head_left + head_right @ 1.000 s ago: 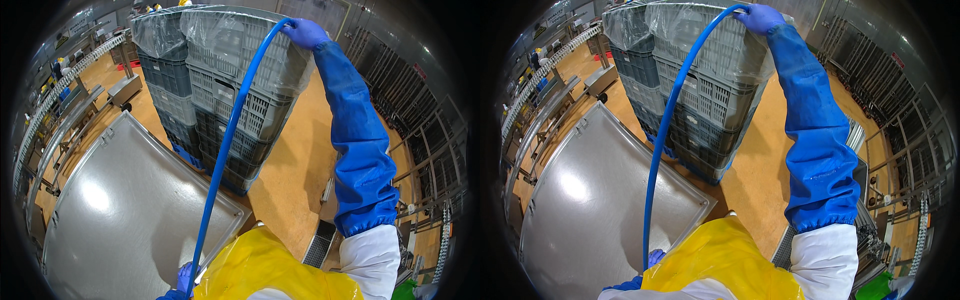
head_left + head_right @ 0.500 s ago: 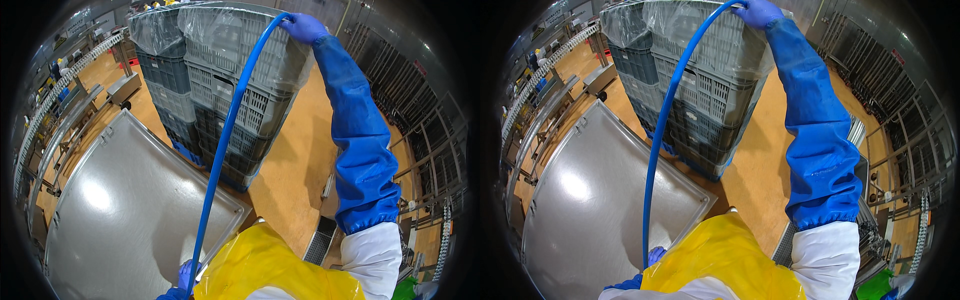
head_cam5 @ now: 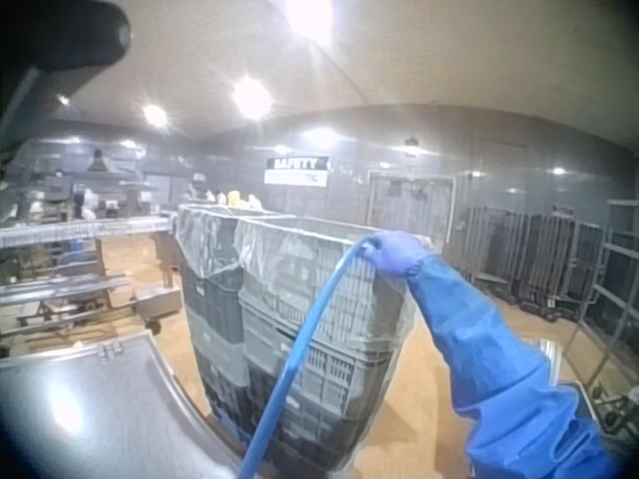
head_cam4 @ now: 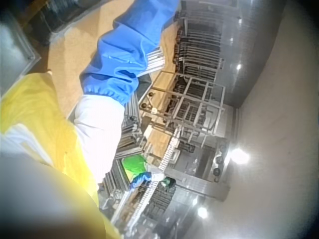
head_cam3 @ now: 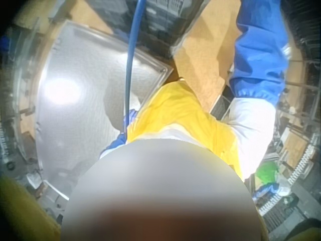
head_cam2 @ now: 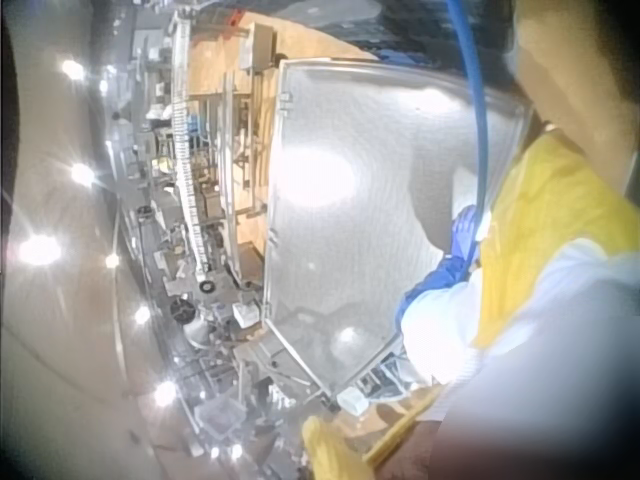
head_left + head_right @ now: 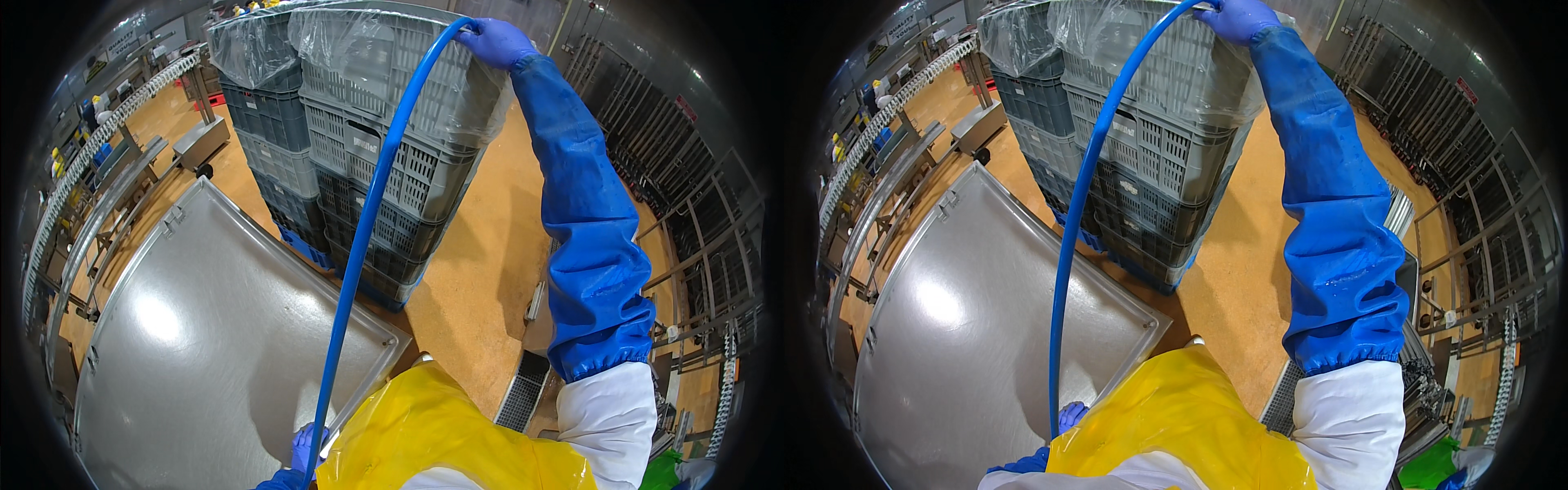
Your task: The person wipes a large stainless steel sheet with a blue hose, then picks up and stacks several long metal bars into a nearby container. The person wears blue gloves and a yellow apron while working at a stainless steel table in a factory.
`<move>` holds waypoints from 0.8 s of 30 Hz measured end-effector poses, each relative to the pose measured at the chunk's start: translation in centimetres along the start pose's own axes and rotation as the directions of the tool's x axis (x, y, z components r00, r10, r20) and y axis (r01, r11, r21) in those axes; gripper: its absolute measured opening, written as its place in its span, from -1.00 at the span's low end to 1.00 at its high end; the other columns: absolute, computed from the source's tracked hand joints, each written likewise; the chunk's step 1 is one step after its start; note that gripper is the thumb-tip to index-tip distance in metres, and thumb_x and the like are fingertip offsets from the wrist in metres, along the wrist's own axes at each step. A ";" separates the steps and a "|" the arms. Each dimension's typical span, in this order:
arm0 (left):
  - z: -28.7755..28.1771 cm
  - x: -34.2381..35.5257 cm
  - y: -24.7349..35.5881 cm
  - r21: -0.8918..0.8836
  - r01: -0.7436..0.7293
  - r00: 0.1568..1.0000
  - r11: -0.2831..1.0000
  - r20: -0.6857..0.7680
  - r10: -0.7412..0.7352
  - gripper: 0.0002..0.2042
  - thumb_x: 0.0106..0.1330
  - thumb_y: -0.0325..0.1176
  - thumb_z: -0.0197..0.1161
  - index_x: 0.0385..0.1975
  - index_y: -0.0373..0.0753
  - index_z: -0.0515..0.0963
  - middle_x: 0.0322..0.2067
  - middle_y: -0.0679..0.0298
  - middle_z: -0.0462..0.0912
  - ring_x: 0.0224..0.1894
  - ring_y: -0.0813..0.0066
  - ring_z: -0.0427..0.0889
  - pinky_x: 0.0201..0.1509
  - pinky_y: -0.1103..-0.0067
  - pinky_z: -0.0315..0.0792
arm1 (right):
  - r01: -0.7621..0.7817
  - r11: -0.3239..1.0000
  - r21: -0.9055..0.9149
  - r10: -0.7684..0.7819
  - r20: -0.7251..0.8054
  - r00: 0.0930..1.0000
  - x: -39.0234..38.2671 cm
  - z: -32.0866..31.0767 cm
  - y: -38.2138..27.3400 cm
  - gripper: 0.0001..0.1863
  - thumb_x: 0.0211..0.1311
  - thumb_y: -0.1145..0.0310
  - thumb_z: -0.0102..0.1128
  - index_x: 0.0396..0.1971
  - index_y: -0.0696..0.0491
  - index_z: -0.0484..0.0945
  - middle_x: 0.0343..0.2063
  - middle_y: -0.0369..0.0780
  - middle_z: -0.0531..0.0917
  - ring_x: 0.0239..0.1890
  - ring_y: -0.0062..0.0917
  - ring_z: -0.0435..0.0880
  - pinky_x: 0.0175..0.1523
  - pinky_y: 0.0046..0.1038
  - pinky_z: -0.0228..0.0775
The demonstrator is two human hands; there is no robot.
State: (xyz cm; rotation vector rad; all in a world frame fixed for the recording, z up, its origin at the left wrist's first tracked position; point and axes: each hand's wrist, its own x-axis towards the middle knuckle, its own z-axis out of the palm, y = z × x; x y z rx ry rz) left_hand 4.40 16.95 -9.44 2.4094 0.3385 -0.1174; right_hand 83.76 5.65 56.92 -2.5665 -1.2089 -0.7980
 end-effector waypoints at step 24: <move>-2.4 2.2 7.9 0.091 -0.015 0.982 0.996 -0.188 0.032 -0.65 0.24 -0.20 0.29 0.03 0.00 0.62 0.15 0.23 0.57 0.23 0.16 0.52 0.32 0.24 0.33 | 0.005 1.000 -0.015 -0.005 -0.030 1.000 -0.9 -1.7 2.2 -0.45 0.34 -0.26 0.13 -0.04 -0.08 0.69 -0.19 -0.07 0.74 -0.12 -0.09 0.69 0.03 -0.17 0.51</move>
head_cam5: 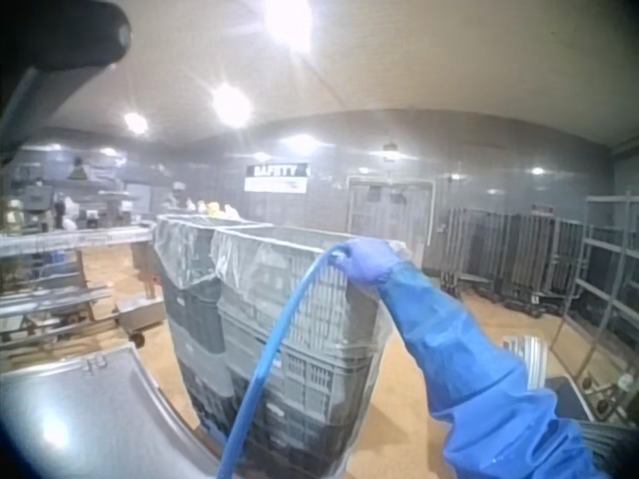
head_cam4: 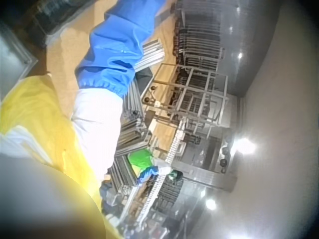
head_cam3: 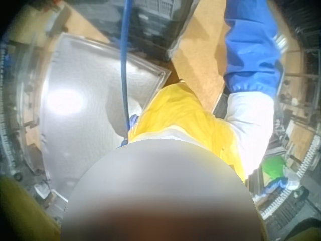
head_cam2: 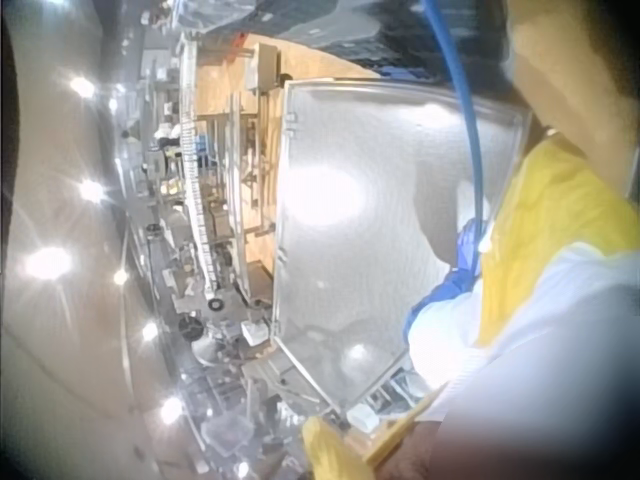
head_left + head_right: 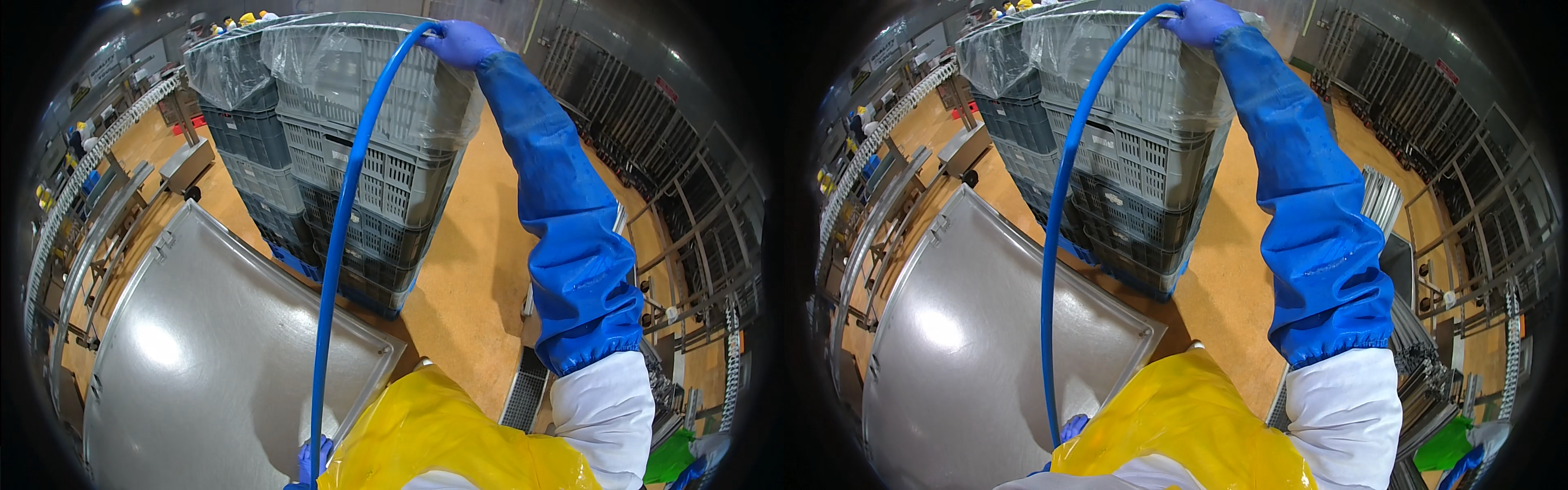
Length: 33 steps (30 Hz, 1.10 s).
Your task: The person wipes a large stainless steel sheet with a blue hose, then picks up and stacks several long metal bars into a nearby container. The person wears blue gloves and a yellow apron while working at a stainless steel table in a factory.
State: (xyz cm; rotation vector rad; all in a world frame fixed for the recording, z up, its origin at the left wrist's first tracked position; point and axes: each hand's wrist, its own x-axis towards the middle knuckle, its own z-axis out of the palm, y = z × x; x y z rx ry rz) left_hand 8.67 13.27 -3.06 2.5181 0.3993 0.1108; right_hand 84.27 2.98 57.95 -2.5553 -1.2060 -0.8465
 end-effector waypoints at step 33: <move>-10.8 -17.7 -4.3 -0.007 -0.062 0.994 0.998 0.090 0.063 -0.38 0.28 -0.05 0.28 0.33 -0.14 0.40 0.36 0.14 0.38 0.45 0.14 0.26 0.50 0.21 0.12 | -0.011 0.972 0.236 0.002 0.038 0.999 -4.1 0.0 -11.6 -0.62 0.41 0.17 0.07 0.02 0.10 0.65 -0.14 -0.01 0.73 -0.02 -0.22 0.72 0.06 -0.30 0.46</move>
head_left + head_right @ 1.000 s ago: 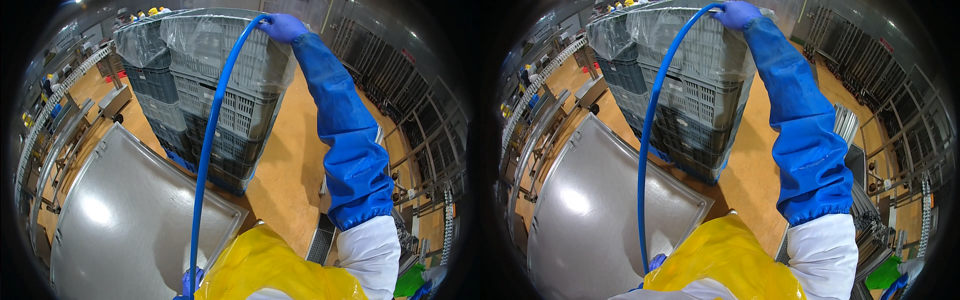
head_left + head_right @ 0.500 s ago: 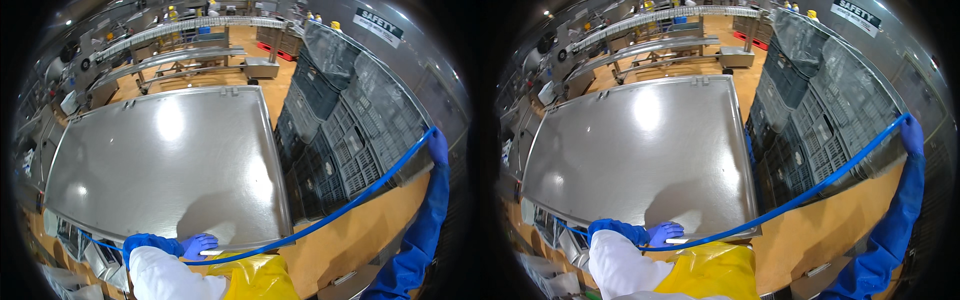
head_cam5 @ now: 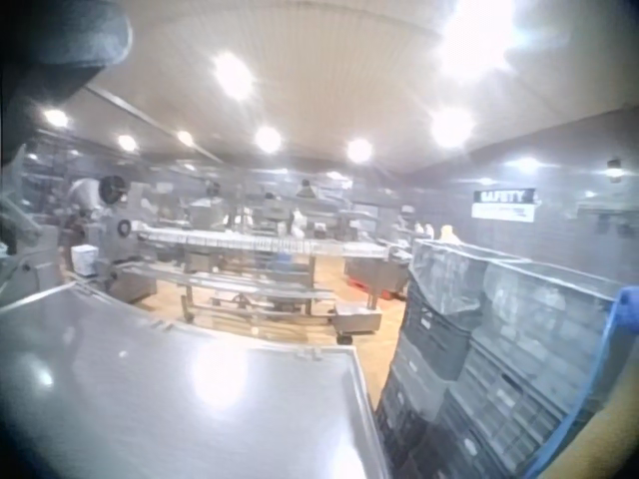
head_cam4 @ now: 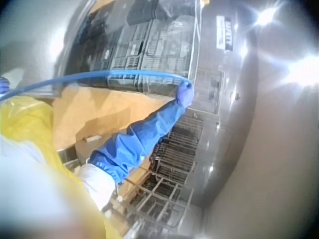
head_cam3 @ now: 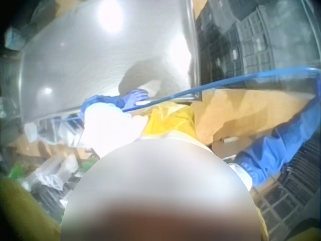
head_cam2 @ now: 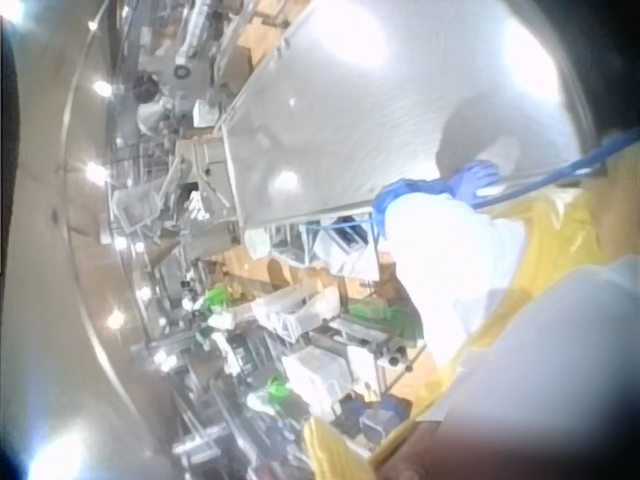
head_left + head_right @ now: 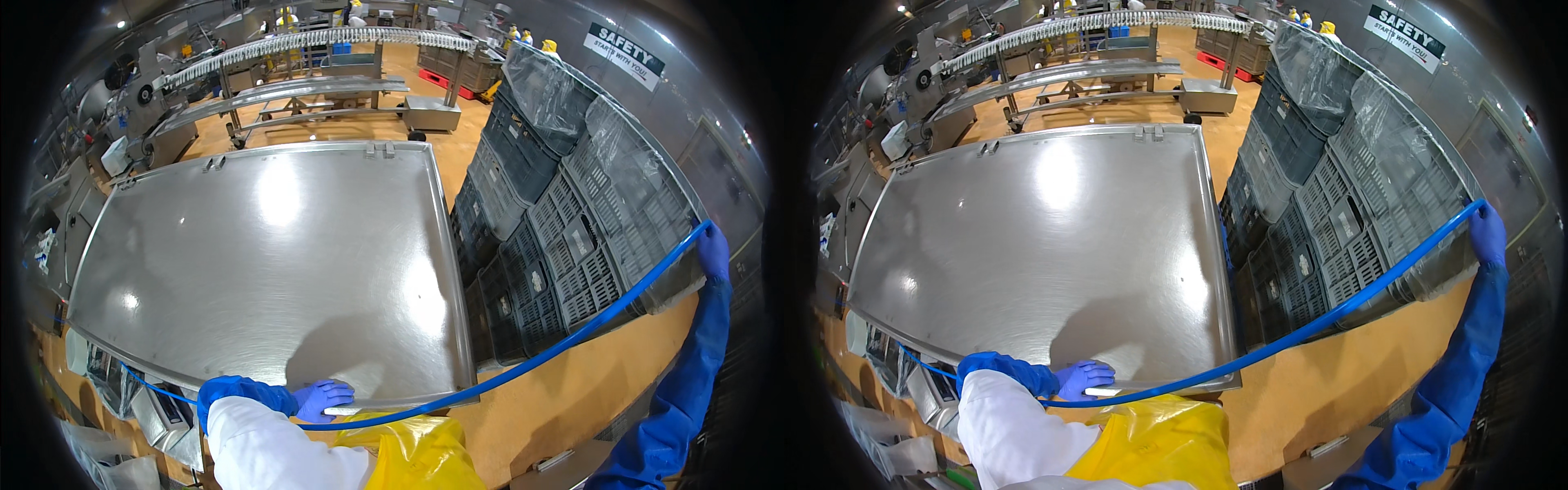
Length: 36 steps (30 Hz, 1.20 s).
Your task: The person wipes a large stainless steel sheet with a blue hose, then picks up and stacks several long metal bars into a nearby container. The person wears blue gloves and a yellow apron while working at a stainless steel table in a factory.
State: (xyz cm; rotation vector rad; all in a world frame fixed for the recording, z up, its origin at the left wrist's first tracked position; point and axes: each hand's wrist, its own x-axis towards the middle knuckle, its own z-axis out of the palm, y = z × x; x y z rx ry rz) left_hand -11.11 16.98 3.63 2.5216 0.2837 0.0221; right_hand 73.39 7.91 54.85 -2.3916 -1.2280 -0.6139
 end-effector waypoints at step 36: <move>-0.5 10.9 2.6 0.089 -0.039 0.997 0.995 -0.065 0.045 -0.46 0.19 -0.09 0.34 0.17 -0.14 0.52 0.24 0.17 0.49 0.34 0.15 0.40 0.41 0.23 0.22 | 0.068 0.994 -0.089 -0.067 0.013 0.998 3.4 -0.8 2.9 -0.58 0.39 0.02 0.13 -0.04 0.06 0.67 -0.17 0.01 0.73 -0.06 -0.11 0.70 0.03 -0.22 0.49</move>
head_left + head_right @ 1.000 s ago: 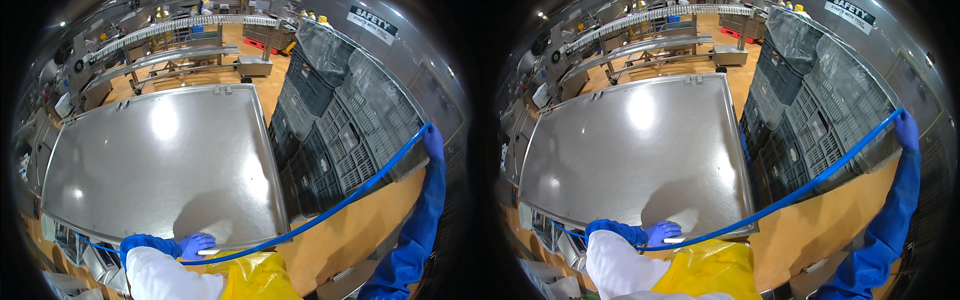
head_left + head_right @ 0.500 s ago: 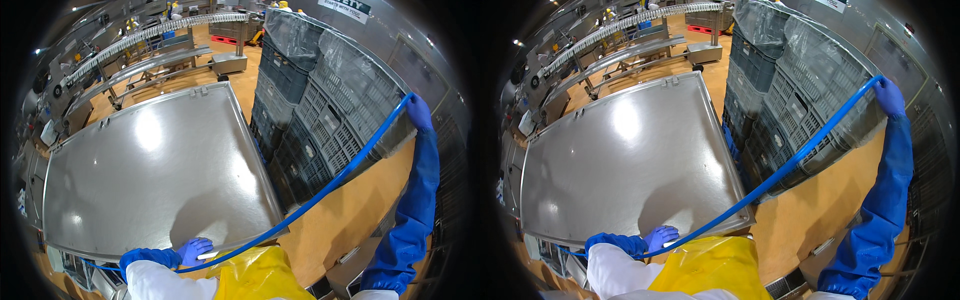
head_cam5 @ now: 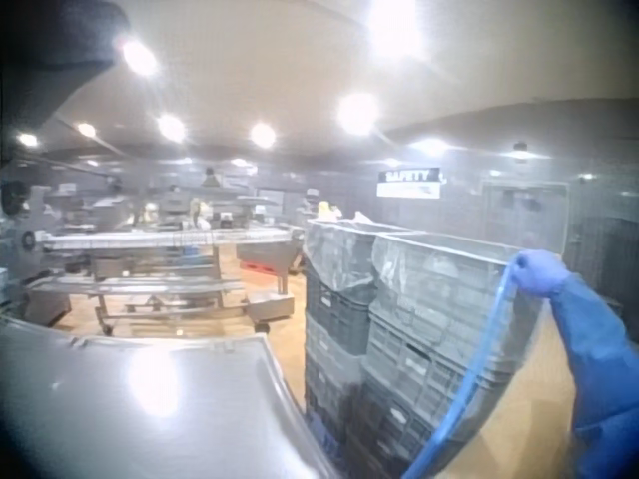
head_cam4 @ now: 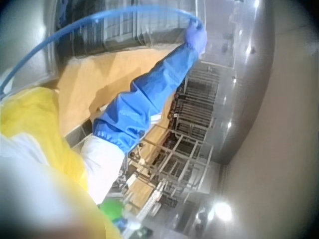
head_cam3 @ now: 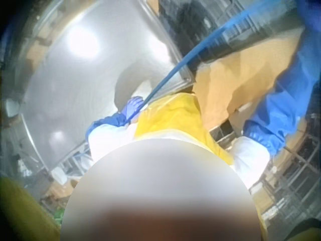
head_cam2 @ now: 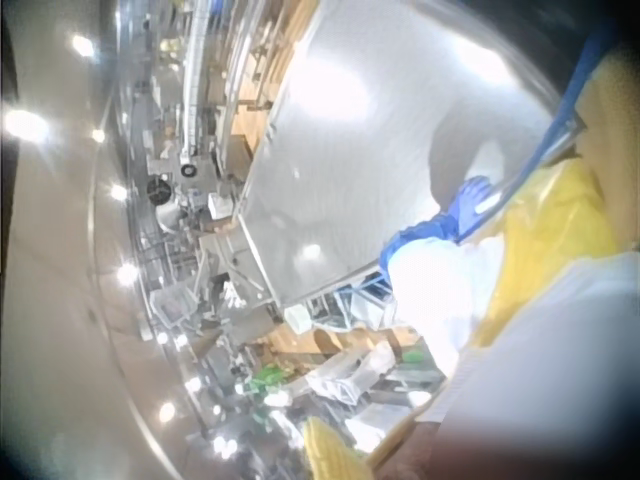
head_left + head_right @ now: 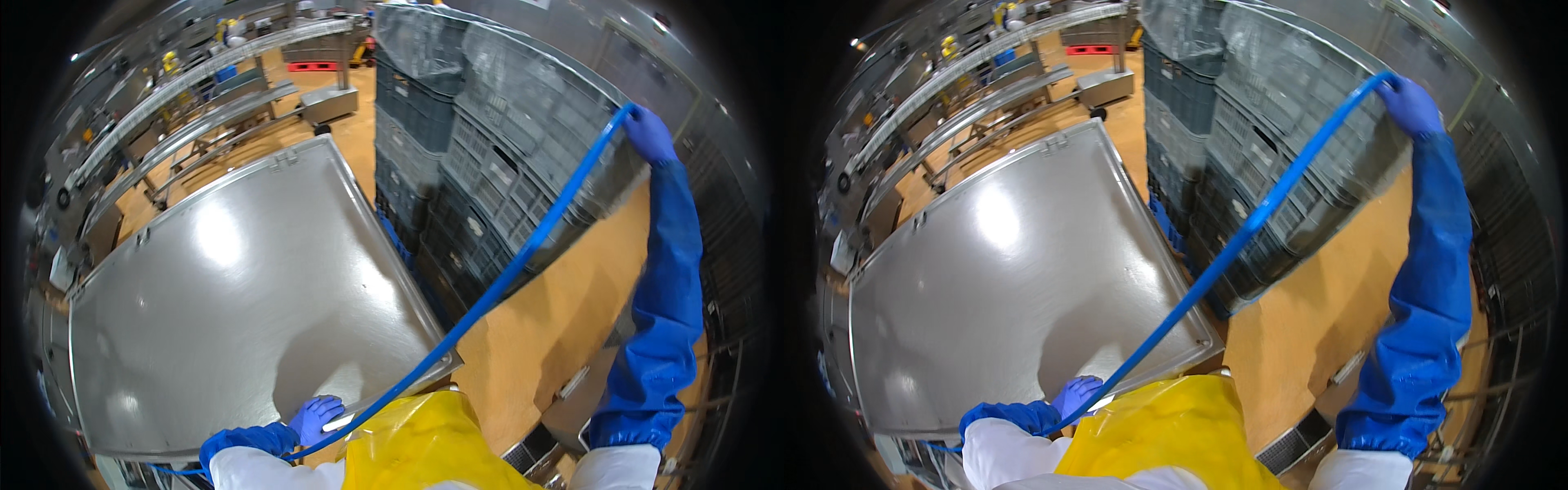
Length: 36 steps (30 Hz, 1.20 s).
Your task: The person wipes a large stainless steel sheet with a blue hose, then picks up and stacks several long metal bars into a nearby container. The person wears blue gloves and a yellow apron while working at a stainless steel table in a factory.
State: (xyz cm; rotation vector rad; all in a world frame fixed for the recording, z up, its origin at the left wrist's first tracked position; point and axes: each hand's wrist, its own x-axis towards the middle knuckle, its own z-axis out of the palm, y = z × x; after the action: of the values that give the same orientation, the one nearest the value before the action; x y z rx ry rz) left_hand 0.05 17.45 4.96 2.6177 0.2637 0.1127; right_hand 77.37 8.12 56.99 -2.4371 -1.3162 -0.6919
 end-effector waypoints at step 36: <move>9.2 6.5 0.8 -0.011 0.119 0.992 0.993 0.030 -0.119 -0.67 0.28 -0.22 0.24 0.04 0.02 0.63 0.14 0.25 0.59 0.21 0.17 0.54 0.30 0.27 0.36 | -0.115 0.985 -0.125 0.112 -0.027 0.993 0.8 -1.5 6.4 -0.41 0.32 -0.30 0.11 -0.08 -0.06 0.69 -0.24 -0.07 0.73 -0.16 -0.07 0.68 -0.01 -0.17 0.50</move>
State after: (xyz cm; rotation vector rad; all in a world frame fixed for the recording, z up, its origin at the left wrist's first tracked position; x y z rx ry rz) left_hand 7.75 13.75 -2.51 2.5818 0.4071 0.0353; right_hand 82.66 4.52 58.53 -2.5744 -1.1476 -0.7899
